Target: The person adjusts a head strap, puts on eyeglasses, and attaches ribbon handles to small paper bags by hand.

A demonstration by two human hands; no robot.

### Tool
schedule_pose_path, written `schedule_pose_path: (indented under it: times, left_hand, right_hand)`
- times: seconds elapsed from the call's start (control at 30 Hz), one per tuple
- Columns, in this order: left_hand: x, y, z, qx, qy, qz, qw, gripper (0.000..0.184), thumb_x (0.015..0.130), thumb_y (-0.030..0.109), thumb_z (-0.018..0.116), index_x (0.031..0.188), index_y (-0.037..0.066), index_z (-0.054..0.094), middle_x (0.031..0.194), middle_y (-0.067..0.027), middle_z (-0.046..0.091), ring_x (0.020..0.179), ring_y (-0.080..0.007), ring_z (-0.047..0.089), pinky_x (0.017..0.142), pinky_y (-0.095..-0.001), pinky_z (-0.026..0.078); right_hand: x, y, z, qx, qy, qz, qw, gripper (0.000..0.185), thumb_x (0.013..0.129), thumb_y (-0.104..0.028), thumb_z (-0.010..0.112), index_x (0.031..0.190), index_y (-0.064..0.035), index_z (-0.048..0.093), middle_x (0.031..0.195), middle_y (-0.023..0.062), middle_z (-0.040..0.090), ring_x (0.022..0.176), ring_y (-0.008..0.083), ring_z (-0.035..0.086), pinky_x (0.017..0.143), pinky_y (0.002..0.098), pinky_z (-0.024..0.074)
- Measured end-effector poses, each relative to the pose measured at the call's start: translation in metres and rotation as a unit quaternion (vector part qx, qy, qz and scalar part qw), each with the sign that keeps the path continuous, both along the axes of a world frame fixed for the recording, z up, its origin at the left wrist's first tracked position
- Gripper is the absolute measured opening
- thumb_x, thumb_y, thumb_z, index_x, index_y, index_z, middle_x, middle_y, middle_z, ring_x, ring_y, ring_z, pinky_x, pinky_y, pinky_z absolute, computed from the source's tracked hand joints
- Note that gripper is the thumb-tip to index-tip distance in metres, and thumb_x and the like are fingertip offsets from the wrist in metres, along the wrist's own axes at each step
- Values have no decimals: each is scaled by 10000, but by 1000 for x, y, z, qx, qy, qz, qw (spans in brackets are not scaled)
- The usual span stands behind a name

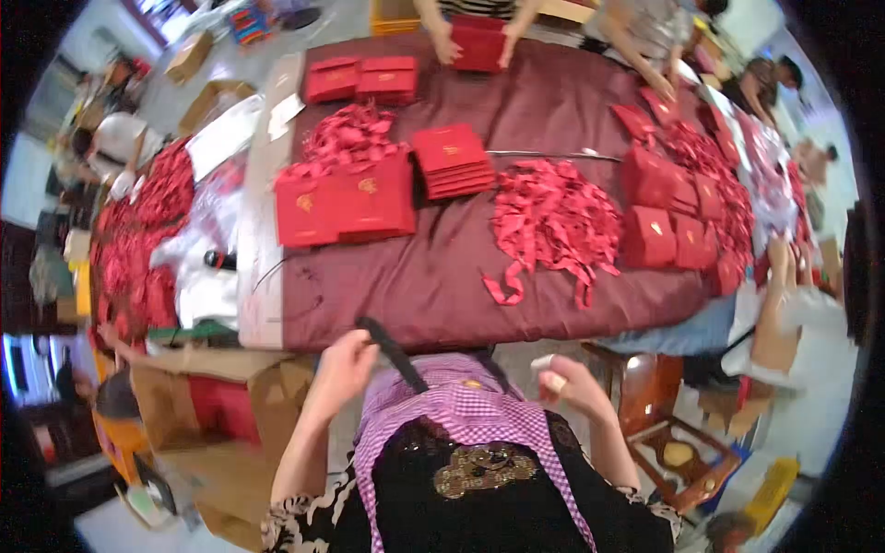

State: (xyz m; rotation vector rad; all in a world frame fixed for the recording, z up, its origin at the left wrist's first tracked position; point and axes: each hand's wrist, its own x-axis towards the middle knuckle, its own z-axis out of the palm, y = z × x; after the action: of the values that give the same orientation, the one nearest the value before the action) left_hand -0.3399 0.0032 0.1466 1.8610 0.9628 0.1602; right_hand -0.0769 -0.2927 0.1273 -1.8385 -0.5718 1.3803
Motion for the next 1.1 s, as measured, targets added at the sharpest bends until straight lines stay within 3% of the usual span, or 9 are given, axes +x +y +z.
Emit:
schedule_pose_path:
  times: [0.1, 0.23, 0.33, 0.37, 0.5, 0.73, 0.83, 0.93, 1.1]
  left_hand:
    - [-30, 24, -30, 130, 18, 17, 991, 228, 865, 120, 628, 1038, -26, 596, 856, -198, 631, 791, -334, 631, 705, -389, 500]
    - [-38, 40, -52, 70, 6, 40, 997, 217, 872, 106, 617, 1042, -29, 614, 881, -204, 643, 787, -297, 641, 706, -365, 510]
    - [-19, 43, -56, 67, 0, -32, 997, 212, 868, 119, 620, 1027, -21, 628, 920, -229, 648, 823, -318, 655, 728, -375, 510]
    - [-6, 40, -48, 51, 5, -52, 997, 211, 870, 125, 617, 1025, -16, 633, 926, -231, 650, 830, -325, 656, 737, -385, 512]
    - [31, 35, -58, 64, -20, -193, 979, 289, 873, 175, 630, 1092, -9, 592, 970, -216, 632, 870, -343, 643, 744, -393, 512]
    - [73, 23, -36, 92, 22, -271, 958, 343, 900, 262, 596, 1137, 17, 570, 992, -176, 628, 907, -349, 628, 773, -440, 505]
    - [66, 21, -50, 63, 42, -234, 969, 324, 897, 248, 600, 1119, 13, 577, 972, -184, 629, 891, -351, 626, 766, -441, 502]
    - [55, 12, -62, 45, 63, -180, 981, 321, 886, 240, 613, 1104, 6, 588, 942, -193, 632, 877, -346, 628, 757, -433, 500]
    - [63, -11, -83, -8, 102, -107, 989, 373, 874, 253, 627, 1129, -16, 587, 897, -195, 646, 882, -347, 630, 778, -425, 495]
  right_hand:
    - [13, -6, 1, -13, -90, -110, 990, 241, 935, -165, 551, 1117, -20, 615, 757, 8, 581, 690, 95, 560, 609, 273, 495]
    - [16, 12, -5, 36, -224, -118, 967, 221, 915, -133, 583, 1102, -19, 612, 781, 47, 612, 721, 112, 579, 666, 282, 501]
    - [5, 44, -33, 56, -292, -55, 953, 316, 851, -143, 639, 1147, -39, 601, 967, 142, 654, 907, 281, 640, 818, 367, 499]
    - [7, 53, -49, 51, -350, 49, 934, 470, 814, -181, 667, 1261, -109, 544, 1224, 170, 569, 1149, 366, 528, 950, 445, 429]
    - [-3, 106, -113, 24, -568, 205, 797, 731, 735, -243, 716, 1402, -243, 416, 1477, 108, 320, 1347, 407, 280, 1059, 537, 293]
    - [93, 140, -143, 39, -603, 372, 705, 845, 637, -504, 754, 1390, -288, 437, 1419, 44, 428, 1366, 348, 292, 1092, 524, 262]
    - [147, 127, -142, 41, -622, 360, 695, 619, 705, -317, 739, 1274, -208, 523, 1277, 36, 500, 1283, 282, 390, 1056, 498, 295]
    - [193, 122, -146, -45, -631, 382, 673, 455, 705, -307, 698, 1134, -178, 622, 1216, 18, 574, 1250, 255, 431, 1021, 481, 312]
    - [237, 190, -89, -35, -404, 323, 855, 284, 745, -295, 659, 1011, -198, 681, 986, 66, 689, 998, 266, 631, 928, 552, 357]
